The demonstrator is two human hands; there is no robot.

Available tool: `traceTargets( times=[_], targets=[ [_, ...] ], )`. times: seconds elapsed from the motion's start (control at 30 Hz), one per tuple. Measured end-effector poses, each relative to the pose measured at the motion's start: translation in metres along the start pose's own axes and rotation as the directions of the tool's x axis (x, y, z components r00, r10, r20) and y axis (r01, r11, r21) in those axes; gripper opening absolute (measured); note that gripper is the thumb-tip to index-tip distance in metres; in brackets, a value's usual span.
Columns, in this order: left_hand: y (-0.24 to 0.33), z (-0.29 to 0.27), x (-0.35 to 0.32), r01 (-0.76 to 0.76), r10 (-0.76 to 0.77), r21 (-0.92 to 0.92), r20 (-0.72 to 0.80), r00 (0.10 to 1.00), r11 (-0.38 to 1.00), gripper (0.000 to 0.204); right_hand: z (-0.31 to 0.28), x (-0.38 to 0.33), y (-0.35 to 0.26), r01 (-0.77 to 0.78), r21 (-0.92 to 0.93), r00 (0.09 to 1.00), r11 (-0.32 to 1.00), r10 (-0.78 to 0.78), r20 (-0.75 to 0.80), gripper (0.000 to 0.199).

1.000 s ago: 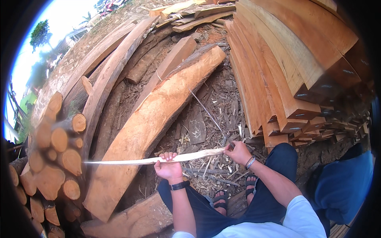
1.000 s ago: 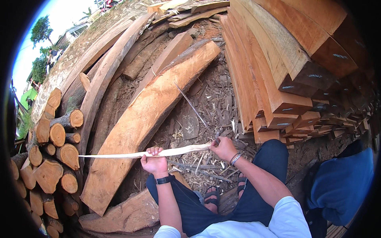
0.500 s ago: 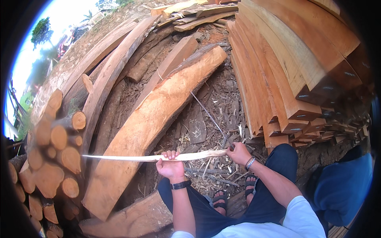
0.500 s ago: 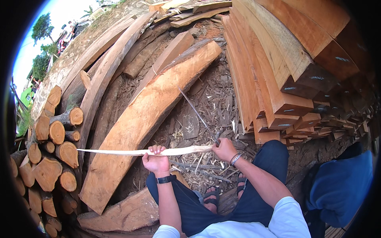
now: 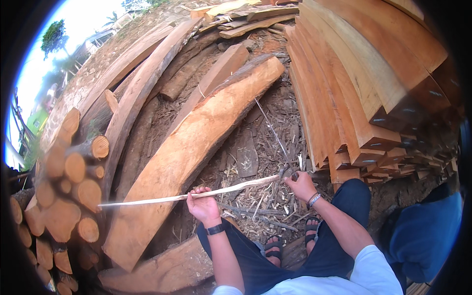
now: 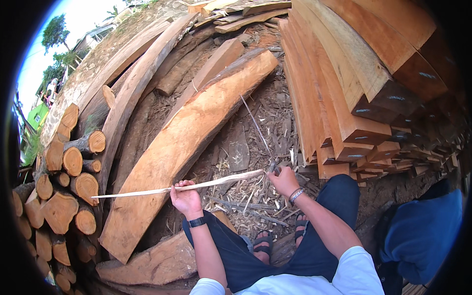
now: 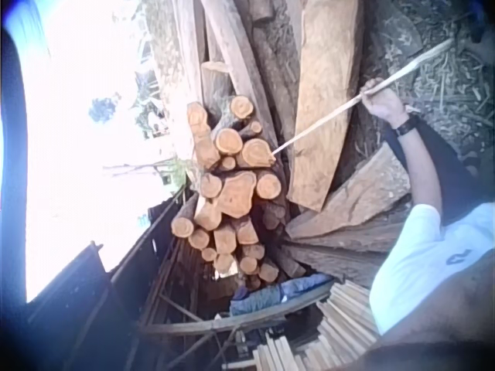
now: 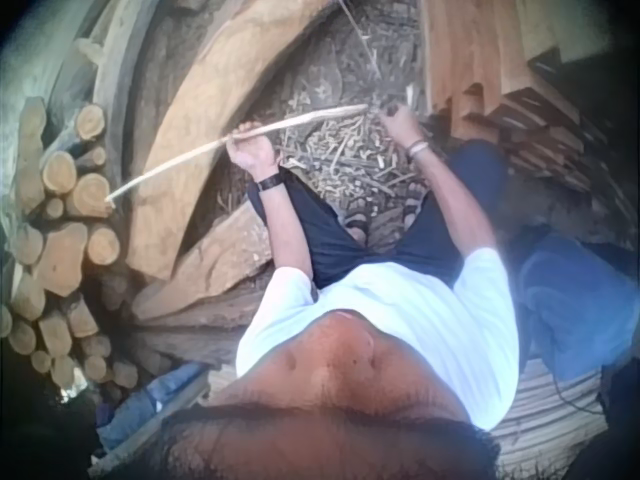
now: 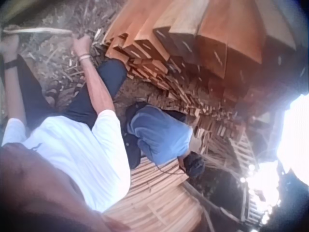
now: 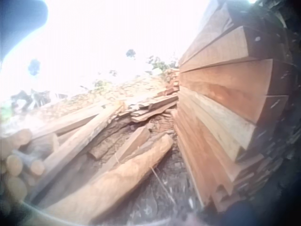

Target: The person uses a large knife to whittle a thin piece of wood, shaving off small sections repeatedly.

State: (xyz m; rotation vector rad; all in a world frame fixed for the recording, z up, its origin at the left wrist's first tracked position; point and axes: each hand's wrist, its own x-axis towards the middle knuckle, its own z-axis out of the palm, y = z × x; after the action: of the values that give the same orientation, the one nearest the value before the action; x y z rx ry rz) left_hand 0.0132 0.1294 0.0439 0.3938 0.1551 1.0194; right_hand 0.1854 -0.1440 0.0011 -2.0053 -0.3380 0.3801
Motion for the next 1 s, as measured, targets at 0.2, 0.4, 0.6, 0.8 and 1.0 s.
traceTargets(
  times=[0.2,0.4,0.6,0.8,1.0],
  targets=[
    [-0.009,-0.006,0.003,0.035,-0.025,0.12,-0.087,0.996,0.992,0.021,0.006,0.001,0.009,0.105,0.009,0.994,0.994,-0.105,-0.015,0.038],
    [-0.019,0.0,-0.001,0.032,-0.018,0.083,-0.158,0.987,0.996,0.02,0.004,-0.005,0.001,0.116,-0.093,0.993,0.989,-0.113,0.044,0.045],
    [-0.021,0.004,-0.003,0.002,-0.002,0.0,-0.056,0.998,1.0,0.029,0.005,-0.016,-0.011,0.17,-0.237,0.974,0.957,-0.126,0.19,0.065],
    [-0.025,0.011,-0.009,-0.045,0.044,-0.038,-0.025,0.999,0.998,0.038,0.016,-0.033,-0.017,0.309,-0.255,0.88,0.916,-0.174,0.442,0.068],
    [-0.028,0.009,-0.01,-0.094,0.093,-0.003,-0.027,0.995,0.996,0.038,0.009,-0.029,-0.023,0.203,-0.407,0.947,0.891,-0.072,0.315,0.068]
  ],
)
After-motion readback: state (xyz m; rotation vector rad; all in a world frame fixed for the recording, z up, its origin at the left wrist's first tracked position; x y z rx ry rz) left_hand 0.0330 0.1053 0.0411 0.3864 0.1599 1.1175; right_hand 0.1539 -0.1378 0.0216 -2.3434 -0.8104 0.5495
